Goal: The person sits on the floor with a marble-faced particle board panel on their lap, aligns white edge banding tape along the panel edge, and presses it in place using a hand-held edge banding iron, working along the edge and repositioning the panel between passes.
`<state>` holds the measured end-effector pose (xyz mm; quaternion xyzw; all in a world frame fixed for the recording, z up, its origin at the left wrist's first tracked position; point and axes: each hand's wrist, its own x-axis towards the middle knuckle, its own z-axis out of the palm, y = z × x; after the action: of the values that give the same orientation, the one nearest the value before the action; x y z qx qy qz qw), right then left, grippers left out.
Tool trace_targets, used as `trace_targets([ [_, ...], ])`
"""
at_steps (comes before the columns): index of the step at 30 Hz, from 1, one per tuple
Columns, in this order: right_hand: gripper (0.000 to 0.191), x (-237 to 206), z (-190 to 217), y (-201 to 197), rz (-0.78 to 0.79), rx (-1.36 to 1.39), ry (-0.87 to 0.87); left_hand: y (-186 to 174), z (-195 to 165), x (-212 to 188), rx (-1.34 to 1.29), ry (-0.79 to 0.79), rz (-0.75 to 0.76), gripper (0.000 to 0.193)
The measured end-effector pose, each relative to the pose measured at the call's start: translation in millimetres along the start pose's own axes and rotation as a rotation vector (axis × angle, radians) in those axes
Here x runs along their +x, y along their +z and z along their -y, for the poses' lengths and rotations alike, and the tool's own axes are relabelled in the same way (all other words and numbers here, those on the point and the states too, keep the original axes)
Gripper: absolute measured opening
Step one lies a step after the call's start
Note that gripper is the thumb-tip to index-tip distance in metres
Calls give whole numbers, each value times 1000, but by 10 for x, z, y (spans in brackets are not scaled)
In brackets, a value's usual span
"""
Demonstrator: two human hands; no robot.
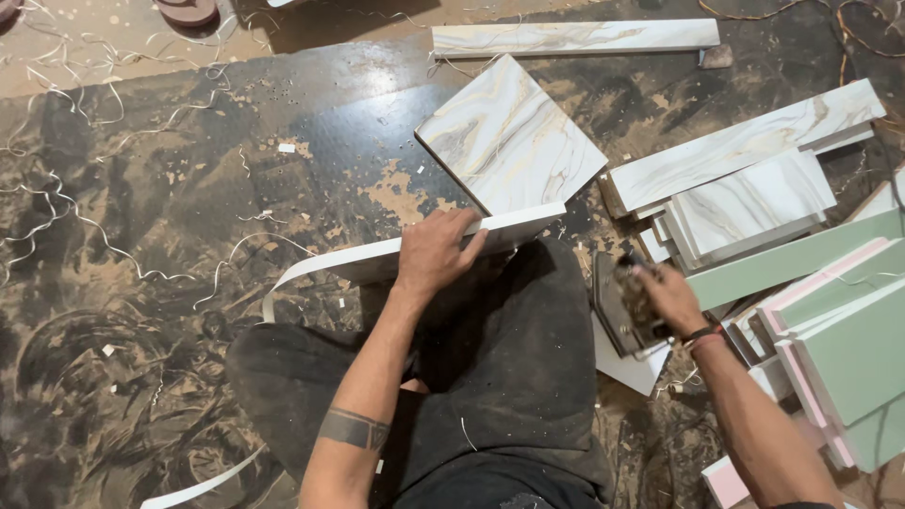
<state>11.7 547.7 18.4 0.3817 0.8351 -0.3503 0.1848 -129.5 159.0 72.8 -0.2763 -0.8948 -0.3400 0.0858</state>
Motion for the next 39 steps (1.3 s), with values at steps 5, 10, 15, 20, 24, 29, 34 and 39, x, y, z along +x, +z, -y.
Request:
trace_targets([
  [5,29,-195,633,-483,-37,420,-450,8,3,-14,-42,-2,-20,20],
  [10,28,-194,1416,-613,64,406,-552,-19,-19,-30,-42,-46,22,20],
  [15,34,-233,1901,-513,130,247,-587,-12,-17,-33,-91,-48,-9,20],
  [20,41,-355,2190,-307,-39,-138,-708,23,37,-36,-113,-71,10,21],
  [24,47,-539,2346,-38,-111,-212,-792,46,74,-32,-120,-88,65,21],
  [29,46,-766,2585,249,-102,-198,-829,-105,258,-166,-105,77,-10,23],
  [34,44,-901,2777,493,-89,-187,-804,-696,719,-603,98,87,-6,24],
  [39,43,-1101,2990,839,-39,-99,-818,-1214,956,-890,215,57,-36,19],
])
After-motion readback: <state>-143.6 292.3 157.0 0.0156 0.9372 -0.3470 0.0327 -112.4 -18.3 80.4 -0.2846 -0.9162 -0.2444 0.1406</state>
